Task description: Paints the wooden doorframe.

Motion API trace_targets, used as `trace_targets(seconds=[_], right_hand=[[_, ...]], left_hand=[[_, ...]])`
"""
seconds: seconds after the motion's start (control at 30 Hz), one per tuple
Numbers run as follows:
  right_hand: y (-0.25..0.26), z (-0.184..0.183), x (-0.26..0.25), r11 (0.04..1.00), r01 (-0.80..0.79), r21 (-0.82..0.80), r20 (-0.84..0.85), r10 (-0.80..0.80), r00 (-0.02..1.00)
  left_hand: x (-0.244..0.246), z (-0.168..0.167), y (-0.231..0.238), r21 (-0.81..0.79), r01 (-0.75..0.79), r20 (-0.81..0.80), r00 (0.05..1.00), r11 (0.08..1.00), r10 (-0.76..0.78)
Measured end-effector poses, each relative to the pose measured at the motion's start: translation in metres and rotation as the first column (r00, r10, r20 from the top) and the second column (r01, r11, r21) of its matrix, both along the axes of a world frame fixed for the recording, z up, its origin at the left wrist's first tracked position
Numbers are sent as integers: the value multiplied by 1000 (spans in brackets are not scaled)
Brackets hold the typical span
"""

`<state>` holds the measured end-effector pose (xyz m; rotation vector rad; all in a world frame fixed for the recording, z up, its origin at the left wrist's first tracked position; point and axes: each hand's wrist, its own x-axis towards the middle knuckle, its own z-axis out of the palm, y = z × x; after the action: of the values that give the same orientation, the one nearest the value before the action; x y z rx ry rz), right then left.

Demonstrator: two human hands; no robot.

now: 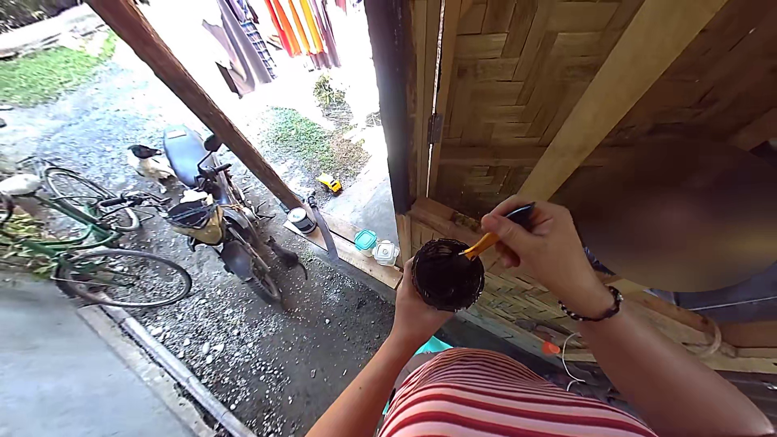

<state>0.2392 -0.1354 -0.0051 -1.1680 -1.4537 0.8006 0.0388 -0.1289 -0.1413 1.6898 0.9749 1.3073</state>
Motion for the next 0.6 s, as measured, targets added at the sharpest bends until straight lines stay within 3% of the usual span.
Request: trace_targets(seconds=[0.1,0.3,0.6], right_hand=[[4,3,12,999,37,-37,-147,-42,988],[4,15,25,993,105,-55,-190,-113,975],[4,55,33,990,132,56,52,-135,990]], left_hand=[[1,4,1,11,-19,8,1000,1000,19],[2,12,8,30,-45,-6,999,999,45],[2,20,17,44,-42,-42,998,998,44]])
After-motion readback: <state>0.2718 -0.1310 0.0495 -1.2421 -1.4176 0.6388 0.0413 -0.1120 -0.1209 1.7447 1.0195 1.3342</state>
